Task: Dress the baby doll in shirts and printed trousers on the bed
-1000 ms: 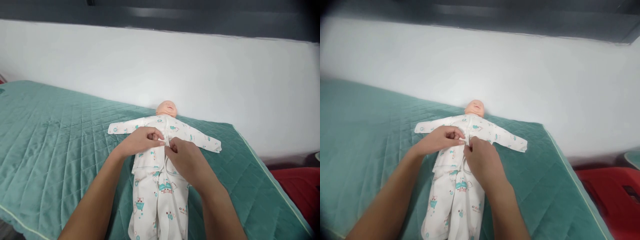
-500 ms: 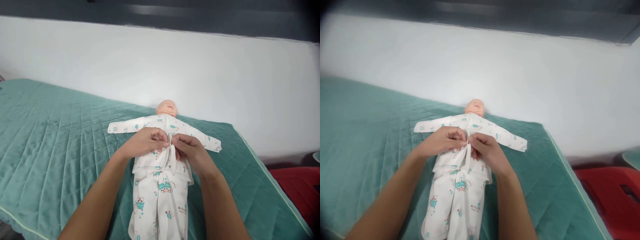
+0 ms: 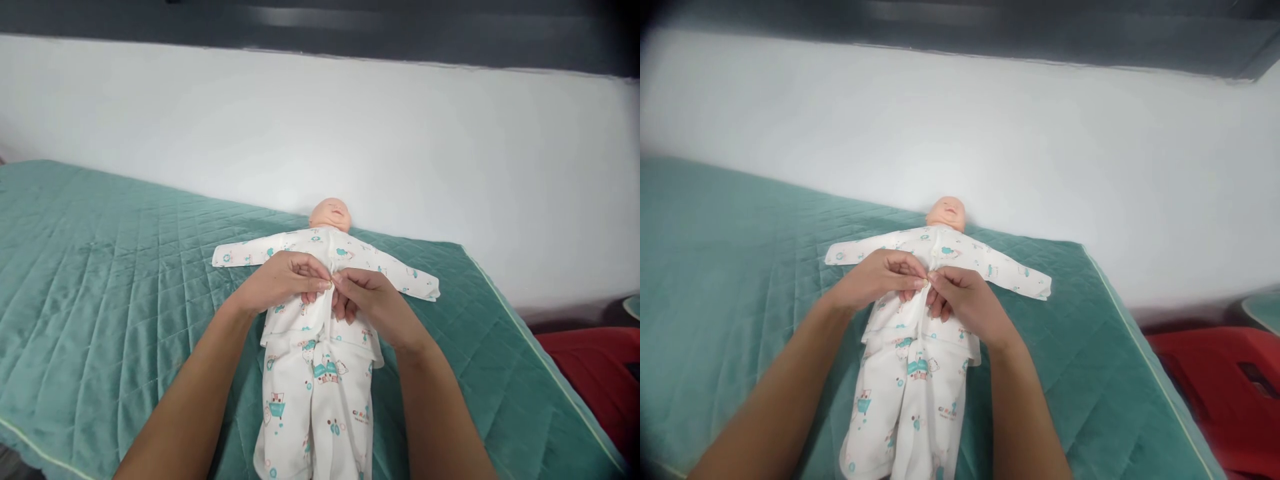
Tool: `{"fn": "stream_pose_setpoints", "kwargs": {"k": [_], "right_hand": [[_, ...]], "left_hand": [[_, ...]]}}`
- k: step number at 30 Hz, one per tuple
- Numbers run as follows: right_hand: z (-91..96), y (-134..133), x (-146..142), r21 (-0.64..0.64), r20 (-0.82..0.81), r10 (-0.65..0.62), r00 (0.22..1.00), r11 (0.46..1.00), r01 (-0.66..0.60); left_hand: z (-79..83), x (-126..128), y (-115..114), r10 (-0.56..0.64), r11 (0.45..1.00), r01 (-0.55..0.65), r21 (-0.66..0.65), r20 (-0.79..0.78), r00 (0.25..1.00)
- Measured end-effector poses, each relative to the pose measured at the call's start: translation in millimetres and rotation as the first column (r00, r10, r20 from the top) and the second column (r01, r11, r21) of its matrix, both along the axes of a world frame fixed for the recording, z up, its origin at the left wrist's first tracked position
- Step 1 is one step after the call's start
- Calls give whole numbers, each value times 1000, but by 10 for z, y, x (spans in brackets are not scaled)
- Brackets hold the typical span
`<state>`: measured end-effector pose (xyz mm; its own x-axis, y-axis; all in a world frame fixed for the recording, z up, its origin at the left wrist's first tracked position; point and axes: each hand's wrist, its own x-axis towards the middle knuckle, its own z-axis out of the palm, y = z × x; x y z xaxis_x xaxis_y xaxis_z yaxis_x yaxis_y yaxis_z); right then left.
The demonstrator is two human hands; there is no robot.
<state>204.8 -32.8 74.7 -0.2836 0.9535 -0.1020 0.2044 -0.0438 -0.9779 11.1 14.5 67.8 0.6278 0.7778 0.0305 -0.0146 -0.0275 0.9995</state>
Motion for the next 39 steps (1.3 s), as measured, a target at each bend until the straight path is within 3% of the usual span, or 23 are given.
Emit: {"fn": "stream_pose_setpoints", "kwargs": {"k": [9, 23, 39], "right_hand": [[-53, 29, 2, -32, -145, -61, 988, 998, 57], [-32, 19, -7, -42, -149, -68, 986, 997, 63], [-25, 12, -16, -52, -136, -76, 988, 996, 70]], "left_hand": [[-10, 44, -19, 52, 998, -51, 30, -38, 998], [56, 19, -75, 91, 989, -62, 133, -223, 971], [26, 11, -58, 81, 991, -61, 115, -177, 981]]}}
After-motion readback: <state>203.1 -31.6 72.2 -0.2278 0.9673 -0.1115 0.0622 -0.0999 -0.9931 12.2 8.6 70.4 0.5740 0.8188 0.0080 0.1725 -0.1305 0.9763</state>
